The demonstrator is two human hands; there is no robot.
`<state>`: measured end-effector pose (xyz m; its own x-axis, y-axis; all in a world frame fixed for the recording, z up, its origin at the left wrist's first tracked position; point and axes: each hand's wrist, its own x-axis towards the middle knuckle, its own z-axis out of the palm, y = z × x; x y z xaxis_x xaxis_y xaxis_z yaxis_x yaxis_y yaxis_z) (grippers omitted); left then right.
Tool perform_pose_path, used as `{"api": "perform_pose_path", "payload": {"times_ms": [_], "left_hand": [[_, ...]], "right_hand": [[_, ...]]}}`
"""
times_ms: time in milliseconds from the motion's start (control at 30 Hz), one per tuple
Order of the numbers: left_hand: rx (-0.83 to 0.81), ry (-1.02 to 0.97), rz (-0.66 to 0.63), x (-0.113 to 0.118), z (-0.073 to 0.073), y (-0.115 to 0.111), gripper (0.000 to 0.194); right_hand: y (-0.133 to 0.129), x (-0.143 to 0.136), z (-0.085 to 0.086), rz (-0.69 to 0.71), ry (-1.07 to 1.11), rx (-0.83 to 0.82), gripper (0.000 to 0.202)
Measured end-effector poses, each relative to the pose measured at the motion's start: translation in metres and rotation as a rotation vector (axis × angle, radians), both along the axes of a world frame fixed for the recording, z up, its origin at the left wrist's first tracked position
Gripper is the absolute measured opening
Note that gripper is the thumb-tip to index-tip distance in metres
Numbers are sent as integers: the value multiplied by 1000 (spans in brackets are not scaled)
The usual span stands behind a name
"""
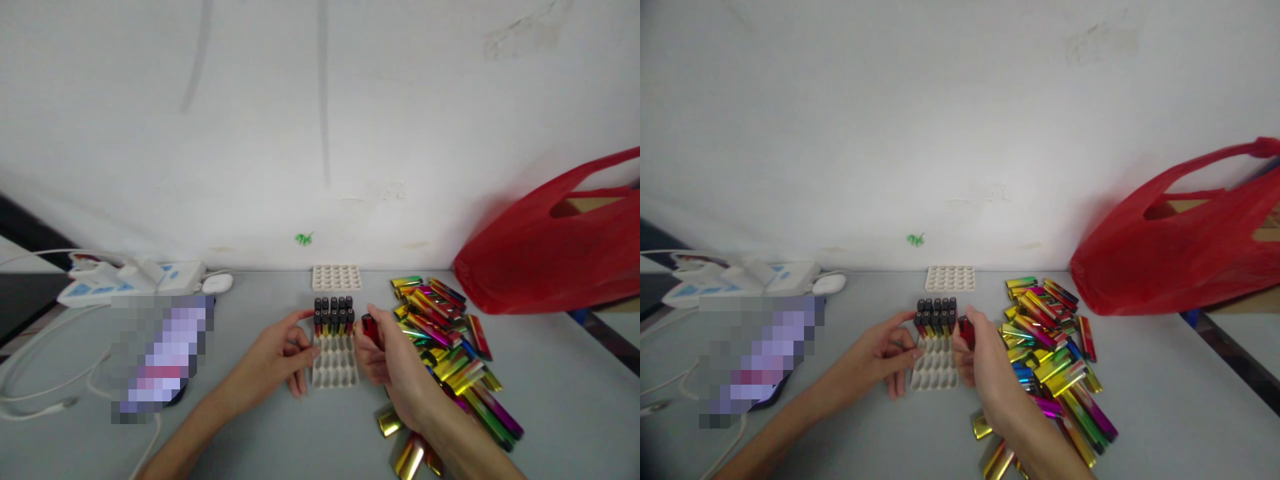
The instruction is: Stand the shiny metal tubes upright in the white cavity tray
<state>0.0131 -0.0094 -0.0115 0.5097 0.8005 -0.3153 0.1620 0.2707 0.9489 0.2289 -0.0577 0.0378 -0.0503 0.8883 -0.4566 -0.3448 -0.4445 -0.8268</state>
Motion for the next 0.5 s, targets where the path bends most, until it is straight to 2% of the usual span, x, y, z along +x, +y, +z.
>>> {"api": "perform_pose_path", "payload": {"times_ms": [233,500], "left_hand": [[1,2,4,0,-1,0,86],[11,11,-1,0,0,-1,85]], "right_hand": [[0,3,0,31,62,-15,54],[0,-1,5,-25,-31,-45,44]]}}
